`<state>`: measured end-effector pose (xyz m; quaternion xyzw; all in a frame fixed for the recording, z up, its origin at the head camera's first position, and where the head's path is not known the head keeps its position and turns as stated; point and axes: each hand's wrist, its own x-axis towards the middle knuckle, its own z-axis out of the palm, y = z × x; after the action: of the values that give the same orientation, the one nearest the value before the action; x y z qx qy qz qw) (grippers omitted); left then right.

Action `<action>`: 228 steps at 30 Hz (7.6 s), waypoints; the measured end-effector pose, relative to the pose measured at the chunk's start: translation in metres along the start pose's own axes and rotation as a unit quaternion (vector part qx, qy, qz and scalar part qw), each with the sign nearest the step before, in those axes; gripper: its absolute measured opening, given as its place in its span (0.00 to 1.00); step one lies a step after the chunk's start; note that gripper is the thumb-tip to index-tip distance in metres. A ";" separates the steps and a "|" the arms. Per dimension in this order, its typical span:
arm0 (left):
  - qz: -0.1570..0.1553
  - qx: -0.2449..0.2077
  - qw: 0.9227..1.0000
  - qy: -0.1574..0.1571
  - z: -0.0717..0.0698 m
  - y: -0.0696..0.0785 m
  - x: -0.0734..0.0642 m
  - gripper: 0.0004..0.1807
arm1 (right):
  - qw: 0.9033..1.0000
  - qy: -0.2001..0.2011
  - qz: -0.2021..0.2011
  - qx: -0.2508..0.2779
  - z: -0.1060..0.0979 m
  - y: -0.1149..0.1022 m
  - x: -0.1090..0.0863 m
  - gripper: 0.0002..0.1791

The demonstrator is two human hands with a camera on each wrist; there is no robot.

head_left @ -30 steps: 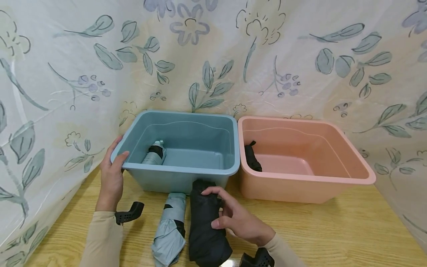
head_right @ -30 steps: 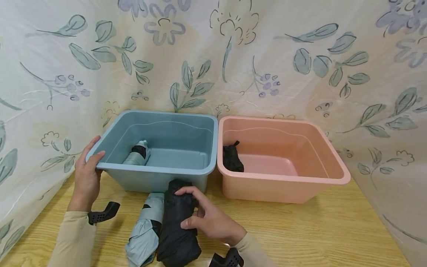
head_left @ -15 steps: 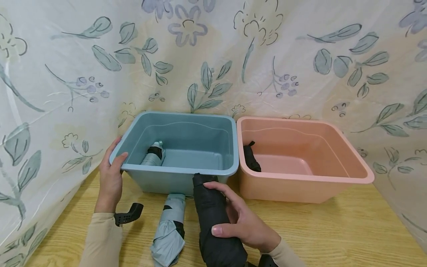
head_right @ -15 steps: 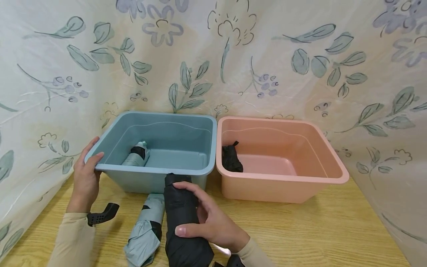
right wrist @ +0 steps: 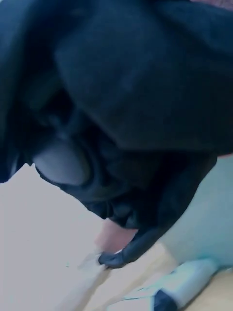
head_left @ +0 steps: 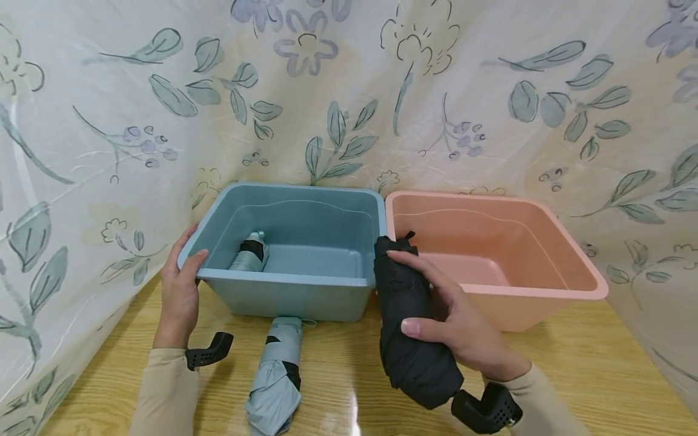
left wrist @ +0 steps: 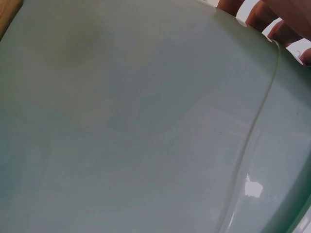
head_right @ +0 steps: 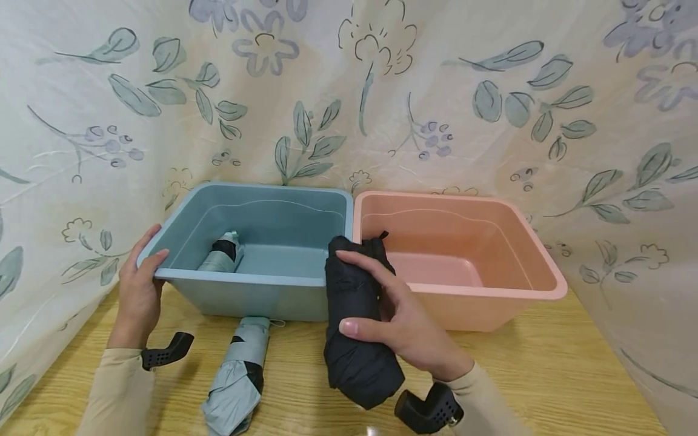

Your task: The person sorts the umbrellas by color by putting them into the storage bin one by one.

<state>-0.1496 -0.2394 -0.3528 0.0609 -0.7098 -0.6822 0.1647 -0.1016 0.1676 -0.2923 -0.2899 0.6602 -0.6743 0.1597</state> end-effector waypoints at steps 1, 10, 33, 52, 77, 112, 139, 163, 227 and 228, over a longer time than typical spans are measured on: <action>-0.001 0.000 1.000 0.000 0.000 0.000 0.000 0.29 | 1.000 0.001 0.004 -0.010 -0.007 -0.004 0.001 0.43; -0.009 0.000 1.000 0.006 -0.002 0.000 0.001 0.29 | 0.995 0.009 0.068 -0.078 -0.067 -0.036 0.016 0.44; -0.009 -0.010 1.000 0.006 0.000 0.003 0.000 0.29 | 0.956 0.064 0.207 -0.198 -0.168 -0.008 0.078 0.44; 0.000 -0.019 1.000 0.000 0.004 0.003 0.000 0.29 | 0.898 -0.054 0.190 -0.393 -0.169 0.009 0.082 0.46; -0.002 -0.027 1.000 -0.002 0.000 0.003 -0.001 0.29 | 0.901 -0.102 0.313 -0.282 -0.167 0.037 0.088 0.48; -0.004 -0.027 1.000 -0.003 0.000 0.003 -0.001 0.29 | 0.921 -0.080 0.300 -0.236 -0.160 0.013 0.093 0.38; -0.005 -0.015 1.000 0.002 -0.001 0.003 0.000 0.29 | 0.943 0.029 0.109 -0.313 -0.084 -0.060 0.026 0.29; 0.002 -0.018 1.000 -0.003 0.000 0.004 0.000 0.29 | 0.989 -0.053 0.020 -0.136 0.028 0.027 0.020 0.30; 0.000 -0.015 1.000 -0.004 0.000 0.005 0.002 0.29 | 0.958 -0.032 0.175 -0.225 0.142 0.128 0.072 0.39; 0.000 -0.015 1.000 -0.005 0.000 0.005 0.002 0.29 | 0.959 -0.031 0.173 -0.222 0.141 0.129 0.071 0.39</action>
<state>-0.1504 -0.2396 -0.3479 0.0547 -0.7004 -0.6929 0.1624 -0.0939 0.0026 -0.4118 -0.2200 0.8282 -0.4636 0.2255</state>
